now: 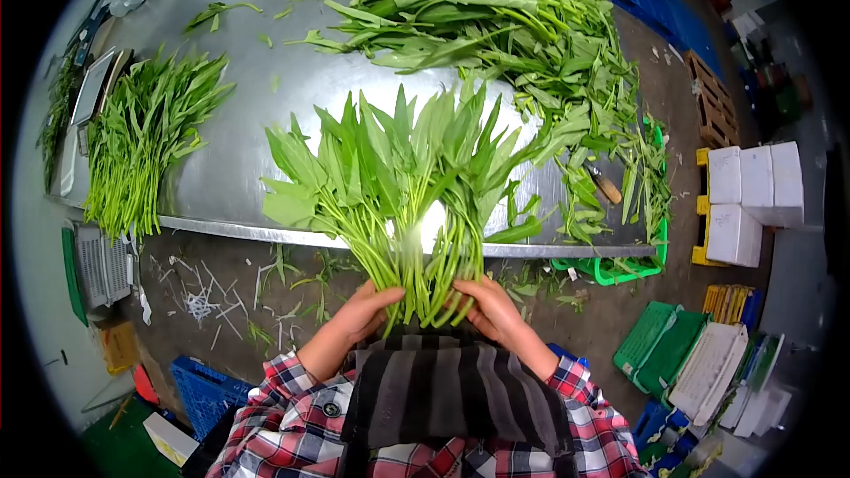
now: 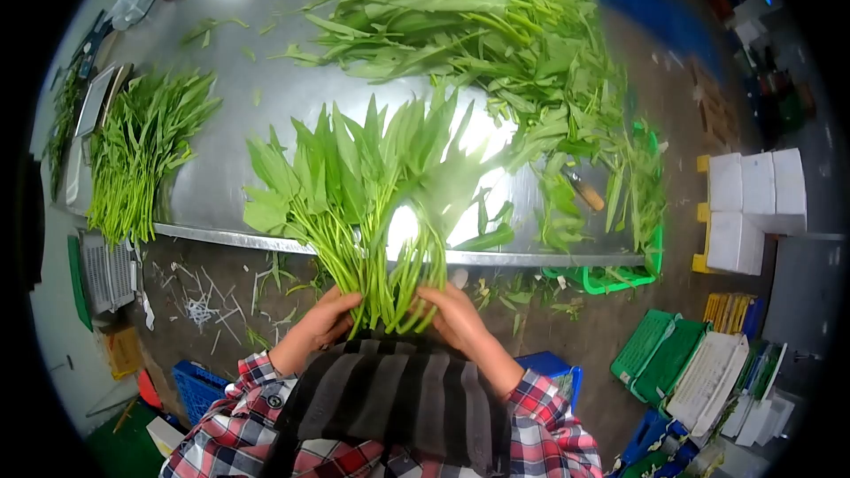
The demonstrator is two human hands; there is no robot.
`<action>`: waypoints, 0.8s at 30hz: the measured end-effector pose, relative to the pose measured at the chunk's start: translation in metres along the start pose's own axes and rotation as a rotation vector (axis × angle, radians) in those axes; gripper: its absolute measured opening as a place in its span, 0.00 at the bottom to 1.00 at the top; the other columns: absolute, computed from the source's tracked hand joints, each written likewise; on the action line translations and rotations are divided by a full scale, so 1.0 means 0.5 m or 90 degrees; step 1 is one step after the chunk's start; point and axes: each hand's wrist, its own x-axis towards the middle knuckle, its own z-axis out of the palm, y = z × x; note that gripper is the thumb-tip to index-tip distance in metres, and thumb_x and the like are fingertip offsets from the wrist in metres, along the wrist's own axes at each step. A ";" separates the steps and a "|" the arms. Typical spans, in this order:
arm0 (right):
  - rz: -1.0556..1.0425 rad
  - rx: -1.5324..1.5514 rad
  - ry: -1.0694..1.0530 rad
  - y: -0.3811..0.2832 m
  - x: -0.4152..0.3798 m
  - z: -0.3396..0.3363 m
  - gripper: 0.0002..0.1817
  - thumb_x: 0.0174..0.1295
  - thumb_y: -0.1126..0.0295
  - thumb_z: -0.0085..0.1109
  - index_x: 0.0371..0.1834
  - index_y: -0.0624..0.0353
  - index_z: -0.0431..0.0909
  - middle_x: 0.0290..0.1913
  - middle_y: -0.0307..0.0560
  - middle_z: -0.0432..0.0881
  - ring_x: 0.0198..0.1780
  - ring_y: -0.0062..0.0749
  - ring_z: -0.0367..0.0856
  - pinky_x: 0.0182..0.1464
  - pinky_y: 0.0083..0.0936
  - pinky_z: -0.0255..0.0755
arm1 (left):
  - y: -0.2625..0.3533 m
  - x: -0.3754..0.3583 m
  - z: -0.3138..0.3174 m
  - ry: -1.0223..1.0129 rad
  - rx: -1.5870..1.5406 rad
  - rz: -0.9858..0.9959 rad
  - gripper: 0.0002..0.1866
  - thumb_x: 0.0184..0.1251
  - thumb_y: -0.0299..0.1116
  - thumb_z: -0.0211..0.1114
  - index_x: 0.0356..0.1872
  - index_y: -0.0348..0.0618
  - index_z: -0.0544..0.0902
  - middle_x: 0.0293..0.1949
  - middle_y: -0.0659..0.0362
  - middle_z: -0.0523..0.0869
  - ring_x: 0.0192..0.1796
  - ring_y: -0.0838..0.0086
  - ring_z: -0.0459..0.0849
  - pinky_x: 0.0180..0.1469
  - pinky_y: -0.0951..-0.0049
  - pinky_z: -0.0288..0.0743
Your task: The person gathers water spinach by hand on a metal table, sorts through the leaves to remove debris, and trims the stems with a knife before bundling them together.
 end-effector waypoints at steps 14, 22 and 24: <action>-0.058 -0.137 0.034 0.015 0.014 0.024 0.12 0.63 0.66 0.54 0.44 0.62 0.74 0.43 0.43 0.78 0.42 0.26 0.76 0.46 0.24 0.70 | -0.023 0.029 -0.009 0.198 0.040 0.158 0.14 0.60 0.25 0.53 0.47 0.36 0.74 0.43 0.55 0.80 0.42 0.72 0.79 0.44 0.75 0.73; -0.047 0.090 0.017 0.012 -0.015 0.015 0.14 0.67 0.68 0.48 0.52 0.64 0.71 0.48 0.44 0.75 0.48 0.31 0.75 0.51 0.30 0.71 | -0.029 -0.003 -0.039 0.028 0.020 -0.069 0.26 0.59 0.22 0.52 0.62 0.33 0.64 0.53 0.51 0.76 0.51 0.65 0.78 0.51 0.66 0.74; -0.030 0.091 0.018 0.010 -0.013 0.005 0.16 0.66 0.69 0.49 0.54 0.65 0.70 0.49 0.45 0.75 0.49 0.31 0.75 0.51 0.28 0.69 | -0.029 0.000 -0.042 0.014 0.001 -0.063 0.25 0.62 0.26 0.55 0.61 0.35 0.65 0.53 0.52 0.76 0.51 0.66 0.78 0.49 0.68 0.74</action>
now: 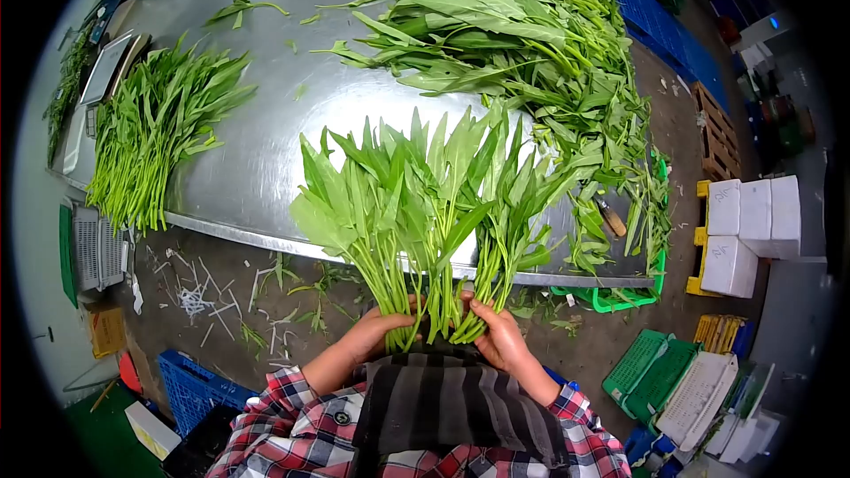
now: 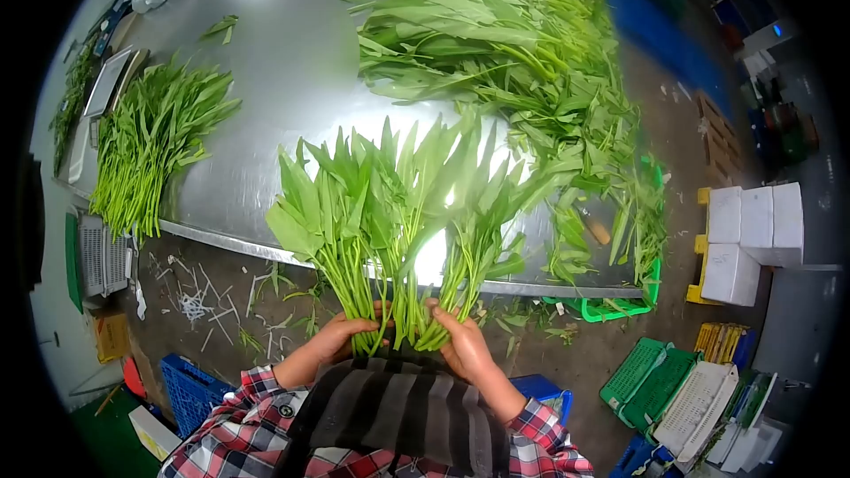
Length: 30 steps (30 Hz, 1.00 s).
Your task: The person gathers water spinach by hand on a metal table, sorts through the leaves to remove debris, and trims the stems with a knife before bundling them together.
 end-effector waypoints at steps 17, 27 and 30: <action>-0.222 -0.738 -0.198 -0.027 -0.040 -0.021 0.16 0.59 0.66 0.57 0.48 0.62 0.75 0.50 0.54 0.72 0.51 0.47 0.73 0.52 0.31 0.68 | 0.010 0.024 0.033 -0.011 -0.044 -0.089 0.22 0.57 0.25 0.59 0.54 0.34 0.71 0.48 0.50 0.79 0.49 0.65 0.80 0.52 0.68 0.75; -0.367 -0.961 -0.364 -0.021 -0.007 -0.008 0.06 0.54 0.71 0.57 0.30 0.62 0.76 0.34 0.51 0.75 0.39 0.48 0.74 0.41 0.37 0.70 | 0.005 0.047 0.055 -0.125 0.126 -0.073 0.22 0.55 0.27 0.66 0.52 0.34 0.74 0.48 0.55 0.80 0.49 0.71 0.79 0.53 0.74 0.70; -0.334 -0.893 -0.377 -0.034 -0.025 0.002 0.06 0.55 0.72 0.56 0.33 0.62 0.78 0.34 0.50 0.76 0.40 0.46 0.76 0.41 0.33 0.70 | -0.003 0.054 0.052 -0.089 0.103 -0.093 0.20 0.54 0.26 0.66 0.49 0.33 0.76 0.45 0.55 0.82 0.46 0.71 0.81 0.51 0.74 0.72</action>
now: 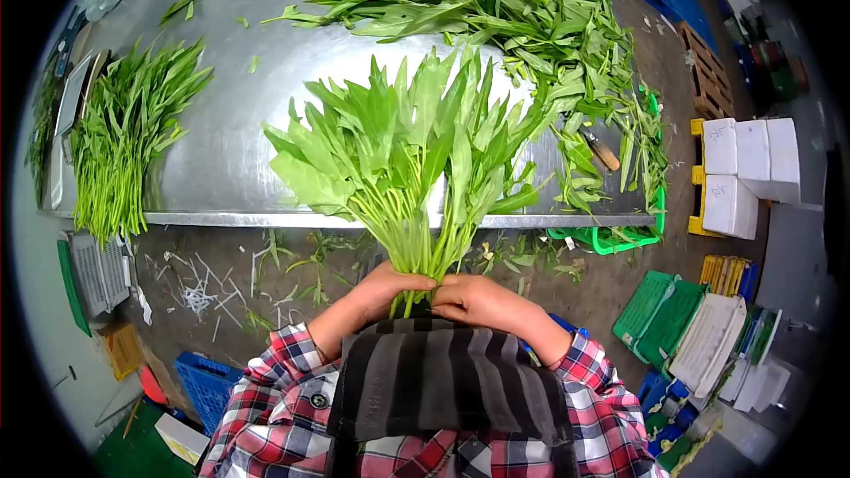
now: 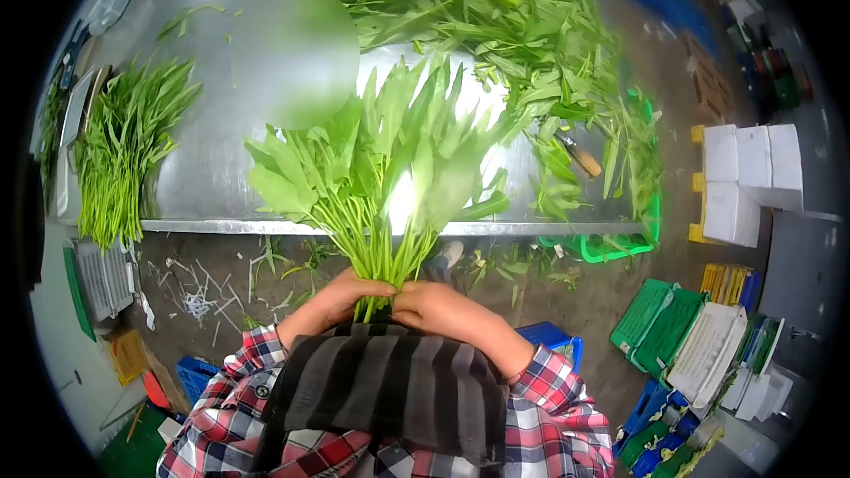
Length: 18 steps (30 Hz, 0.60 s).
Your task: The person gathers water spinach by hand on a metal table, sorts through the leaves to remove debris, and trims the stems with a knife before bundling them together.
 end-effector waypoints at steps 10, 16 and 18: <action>0.406 -0.121 0.298 0.050 -0.128 -0.061 0.13 0.58 0.67 0.60 0.40 0.67 0.75 0.36 0.49 0.79 0.31 0.31 0.79 0.36 0.23 0.73 | 0.020 -0.010 0.012 -0.022 0.036 0.047 0.22 0.53 0.25 0.65 0.51 0.32 0.74 0.43 0.50 0.83 0.45 0.65 0.82 0.50 0.69 0.74; 0.282 0.187 0.264 -0.007 -0.023 -0.009 0.08 0.60 0.69 0.58 0.30 0.64 0.77 0.22 0.35 0.77 0.24 0.14 0.68 0.26 0.16 0.64 | 0.023 -0.009 0.018 -0.043 0.065 0.042 0.22 0.53 0.26 0.66 0.50 0.32 0.75 0.40 0.50 0.83 0.42 0.64 0.83 0.48 0.69 0.75; 0.258 0.177 0.238 -0.025 -0.028 -0.026 0.07 0.59 0.70 0.59 0.29 0.64 0.77 0.22 0.35 0.76 0.24 0.14 0.67 0.25 0.16 0.62 | 0.019 -0.011 0.010 -0.063 0.041 0.037 0.20 0.52 0.26 0.67 0.47 0.33 0.76 0.36 0.51 0.84 0.39 0.65 0.83 0.45 0.69 0.76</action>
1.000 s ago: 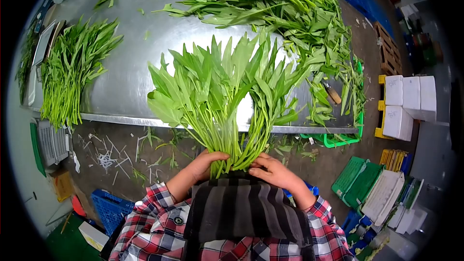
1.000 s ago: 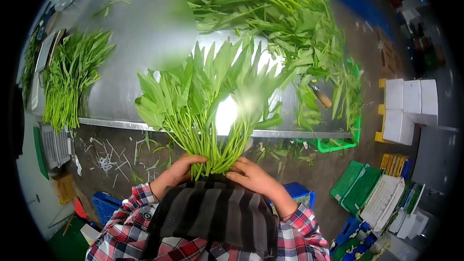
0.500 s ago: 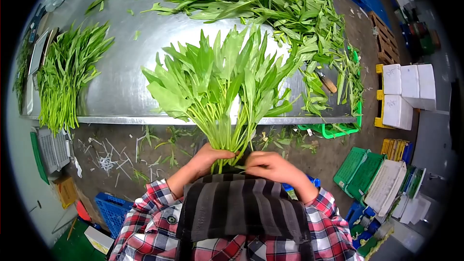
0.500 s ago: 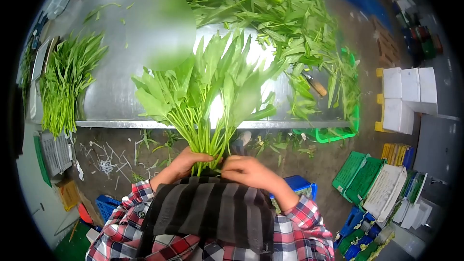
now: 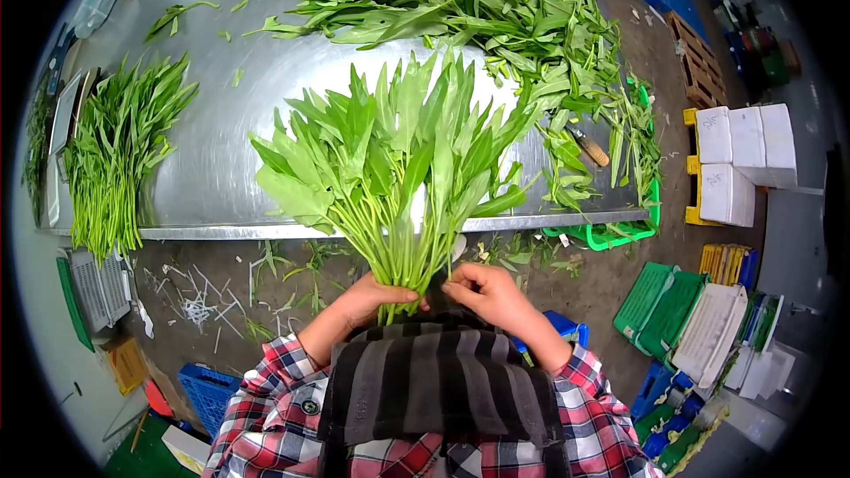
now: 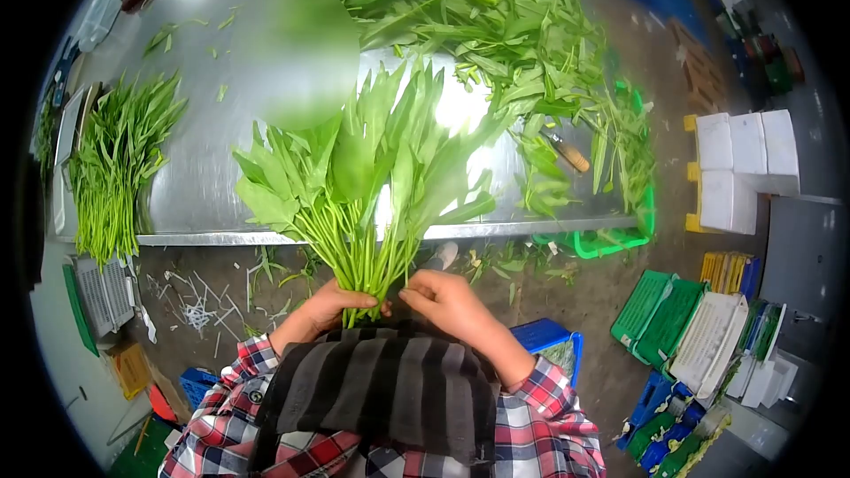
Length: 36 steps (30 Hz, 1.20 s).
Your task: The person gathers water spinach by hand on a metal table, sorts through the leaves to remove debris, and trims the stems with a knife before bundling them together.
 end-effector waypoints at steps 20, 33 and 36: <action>-0.029 -0.065 0.219 -0.008 0.109 0.046 0.12 0.56 0.64 0.61 0.35 0.62 0.78 0.19 0.48 0.76 0.19 0.35 0.73 0.27 0.25 0.69 | -0.027 0.013 0.009 0.053 0.095 0.062 0.18 0.65 0.32 0.58 0.53 0.35 0.71 0.44 0.54 0.81 0.42 0.71 0.82 0.44 0.73 0.75; -0.073 -0.076 0.248 -0.048 0.085 0.055 0.08 0.53 0.73 0.63 0.34 0.65 0.77 0.26 0.42 0.80 0.27 0.19 0.73 0.32 0.20 0.70 | -0.036 -0.012 -0.017 0.050 0.049 0.022 0.26 0.72 0.48 0.45 0.59 0.35 0.69 0.54 0.57 0.76 0.53 0.76 0.76 0.56 0.74 0.70; -0.178 0.171 0.055 -0.059 0.037 0.051 0.08 0.56 0.74 0.60 0.37 0.64 0.76 0.36 0.46 0.81 0.38 0.23 0.77 0.44 0.22 0.72 | -0.052 -0.005 -0.026 0.068 0.021 0.044 0.24 0.72 0.46 0.47 0.57 0.36 0.71 0.50 0.56 0.78 0.50 0.75 0.78 0.52 0.77 0.72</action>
